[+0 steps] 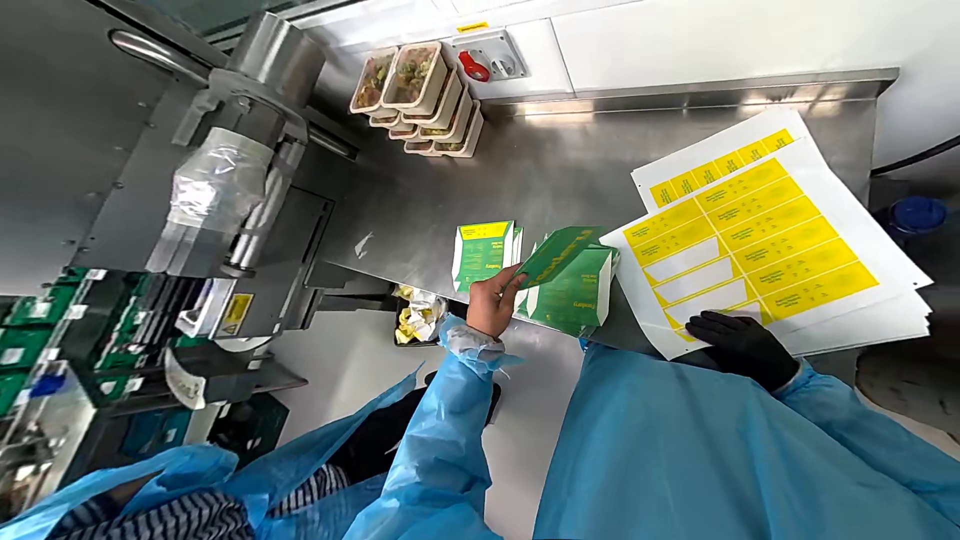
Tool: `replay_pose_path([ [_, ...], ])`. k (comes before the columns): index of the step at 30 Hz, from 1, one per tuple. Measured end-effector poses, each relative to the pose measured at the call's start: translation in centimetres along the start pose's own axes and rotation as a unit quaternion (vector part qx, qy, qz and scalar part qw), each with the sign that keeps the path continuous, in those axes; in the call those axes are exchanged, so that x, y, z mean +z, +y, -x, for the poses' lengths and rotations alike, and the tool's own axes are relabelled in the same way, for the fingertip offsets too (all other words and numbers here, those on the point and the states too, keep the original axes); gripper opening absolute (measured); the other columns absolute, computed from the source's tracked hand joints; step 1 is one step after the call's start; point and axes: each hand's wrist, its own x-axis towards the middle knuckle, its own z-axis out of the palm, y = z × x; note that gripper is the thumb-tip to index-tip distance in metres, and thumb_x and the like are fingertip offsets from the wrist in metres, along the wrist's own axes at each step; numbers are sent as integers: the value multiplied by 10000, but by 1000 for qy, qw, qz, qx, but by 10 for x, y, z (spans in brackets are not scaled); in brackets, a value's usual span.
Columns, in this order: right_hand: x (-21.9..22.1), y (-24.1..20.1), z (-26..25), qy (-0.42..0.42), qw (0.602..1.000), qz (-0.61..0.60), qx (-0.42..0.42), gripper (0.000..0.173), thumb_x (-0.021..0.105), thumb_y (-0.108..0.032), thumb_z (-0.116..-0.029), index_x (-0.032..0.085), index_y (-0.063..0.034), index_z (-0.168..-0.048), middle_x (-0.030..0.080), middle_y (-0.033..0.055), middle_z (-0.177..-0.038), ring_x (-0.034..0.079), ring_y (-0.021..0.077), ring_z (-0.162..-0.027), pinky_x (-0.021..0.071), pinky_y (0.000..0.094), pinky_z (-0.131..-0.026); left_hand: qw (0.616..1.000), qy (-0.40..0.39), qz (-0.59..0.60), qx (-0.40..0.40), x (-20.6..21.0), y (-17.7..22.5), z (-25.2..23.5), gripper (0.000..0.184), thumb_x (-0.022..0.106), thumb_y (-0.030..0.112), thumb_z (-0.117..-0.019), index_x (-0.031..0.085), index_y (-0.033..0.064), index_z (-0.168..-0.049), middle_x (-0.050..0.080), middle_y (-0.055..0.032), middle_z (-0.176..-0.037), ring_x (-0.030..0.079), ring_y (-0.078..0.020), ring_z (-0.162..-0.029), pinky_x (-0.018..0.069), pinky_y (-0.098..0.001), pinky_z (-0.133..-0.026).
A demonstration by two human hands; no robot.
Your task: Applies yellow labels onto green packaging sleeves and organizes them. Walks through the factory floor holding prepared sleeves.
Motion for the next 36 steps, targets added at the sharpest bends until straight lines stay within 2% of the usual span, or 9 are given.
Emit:
replay_pose_path([
  [3, -5, -4, -1, -10, 1000, -1, 14, 309, 596, -312, -998, 729, -219, -1261, 696, -11, -1334, 622, 203, -1286, 548, 475, -975, 993, -1, -73, 92, 17, -14, 4, 308, 489, 66, -1048, 717, 56, -1254, 745, -107, -1193, 727, -230, -1092, 574, -459, -996],
  [5, -6, -6, -2, -17, 1000, -1, 21, 303, 608, -294, -992, 728, -208, -1257, 694, -9, -1337, 617, 210, -1293, 546, 491, -988, 985, -49, -102, 127, 39, -33, 15, 394, 445, -21, -991, 717, 88, -1253, 691, -76, -1331, 589, -259, -1333, 413, -525, -1174],
  [7, -6, -6, -2, -23, 999, 6, 23, 308, 609, -300, -995, 717, -218, -1271, 685, -23, -1348, 605, 198, -1306, 542, 480, -994, 978, -137, -123, 99, 65, -50, 30, 526, 547, -149, -831, 732, 133, -1234, 636, -45, -1419, 468, -276, -1443, 281, -615, -1222],
  [11, -6, -7, -1, -35, 999, 13, 29, 325, 617, -307, -986, 708, -225, -1287, 675, -28, -1367, 595, 189, -1318, 540, 476, -993, 968, -200, -151, 15, 93, -58, 52, 689, 607, -197, -731, 676, 173, -1308, 481, 58, -1576, 335, -220, -1525, 273, -599, -1227],
  [16, -8, -8, 2, -69, 997, 14, 30, 450, 621, -418, -963, 651, -238, -1375, 632, -29, -1433, 555, 193, -1367, 520, 480, -1032, 993, -1, -115, 4, 100, -51, 69, 429, 517, -75, -812, 710, 70, -1167, 574, -49, -1490, 407, -312, -1479, 307, -576, -1214],
  [19, -33, -11, -2, -148, 988, -32, 22, 505, 595, -386, -1010, 539, -242, -1490, 510, 9, -1562, 452, 243, -1463, 464, 526, -1110, 979, 133, -44, -145, 97, -38, 86, 387, 562, -55, -820, 690, 11, -1180, 649, -114, -1376, 529, -335, -1368, 437, -533, -1131],
  [22, -58, -4, -11, -71, 990, -119, 40, 528, 536, -152, -905, 620, -206, -1423, 557, 19, -1517, 493, 226, -1428, 452, 492, -1145, 920, 155, 65, -354, 89, -49, 102, 399, 597, -4, -921, 621, -16, -1319, 619, -185, -1385, 564, -331, -1322, 452, -526, -1125],
  [28, -74, -53, -172, 24, 987, -49, 148, 298, 574, -316, -1021, 776, -161, -1176, 768, 40, -1141, 727, 238, -1070, 583, 495, -943, 733, 257, 289, -560, 89, -122, 127, 465, 597, 211, -1047, 497, -51, -1418, 574, -266, -1386, 600, -372, -1243, 508, -553, -1017],
  [36, 81, -162, -455, -163, 981, -29, 101, 618, 646, -589, -927, 623, -215, -1418, 646, 92, -1391, 592, 319, -1301, 492, 587, -1043, 633, 345, 467, -511, 88, -170, 103, 509, 541, 214, -1076, 401, 0, -1517, 465, -218, -1527, 515, -342, -1363, 471, -553, -1087],
])
